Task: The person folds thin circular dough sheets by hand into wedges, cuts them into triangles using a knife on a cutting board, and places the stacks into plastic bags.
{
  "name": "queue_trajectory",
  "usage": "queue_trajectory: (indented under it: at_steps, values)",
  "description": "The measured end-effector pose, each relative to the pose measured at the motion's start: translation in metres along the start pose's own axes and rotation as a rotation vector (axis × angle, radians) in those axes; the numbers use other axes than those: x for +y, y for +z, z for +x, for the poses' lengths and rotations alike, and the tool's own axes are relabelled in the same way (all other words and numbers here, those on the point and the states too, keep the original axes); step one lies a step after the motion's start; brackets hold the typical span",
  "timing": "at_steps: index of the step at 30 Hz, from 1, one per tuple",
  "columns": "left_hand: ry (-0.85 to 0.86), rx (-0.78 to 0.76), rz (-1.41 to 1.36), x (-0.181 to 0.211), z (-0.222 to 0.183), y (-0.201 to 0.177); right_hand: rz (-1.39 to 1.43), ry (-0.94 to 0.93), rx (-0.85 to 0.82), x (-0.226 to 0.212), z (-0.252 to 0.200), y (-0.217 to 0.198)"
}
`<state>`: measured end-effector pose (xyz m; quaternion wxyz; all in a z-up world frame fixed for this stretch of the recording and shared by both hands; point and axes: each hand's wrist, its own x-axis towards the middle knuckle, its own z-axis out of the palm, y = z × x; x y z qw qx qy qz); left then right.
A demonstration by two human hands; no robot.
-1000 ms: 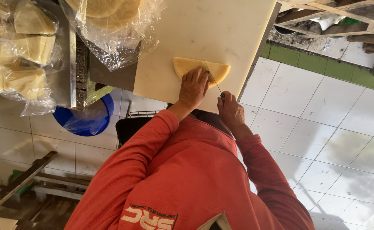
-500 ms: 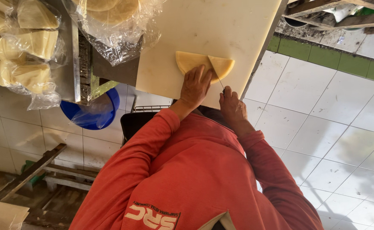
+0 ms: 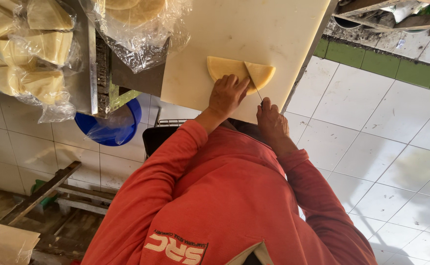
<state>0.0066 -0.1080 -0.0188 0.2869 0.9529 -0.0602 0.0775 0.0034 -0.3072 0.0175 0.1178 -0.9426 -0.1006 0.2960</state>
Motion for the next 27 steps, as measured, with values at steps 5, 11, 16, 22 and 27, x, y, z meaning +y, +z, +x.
queue_trajectory:
  at_steps: [5,11,16,22,27]
  values:
    - [-0.045,0.007,0.005,0.002,0.006,0.009,-0.003,0.041,-0.007,-0.005,-0.003,0.002]
    - [-0.071,0.003,-0.029,-0.001,0.004,0.014,0.038,0.031,0.028,-0.010,-0.004,0.008]
    - [-0.074,0.002,-0.020,0.000,0.005,0.013,0.052,0.038,0.025,-0.011,-0.002,0.011]
    - [-0.085,-0.008,-0.066,-0.001,0.005,0.011,0.033,0.066,-0.020,-0.012,0.001,0.012]
    - [-0.222,0.175,-0.165,-0.013,-0.005,0.003,0.019,0.084,-0.042,-0.013,0.003,0.014]
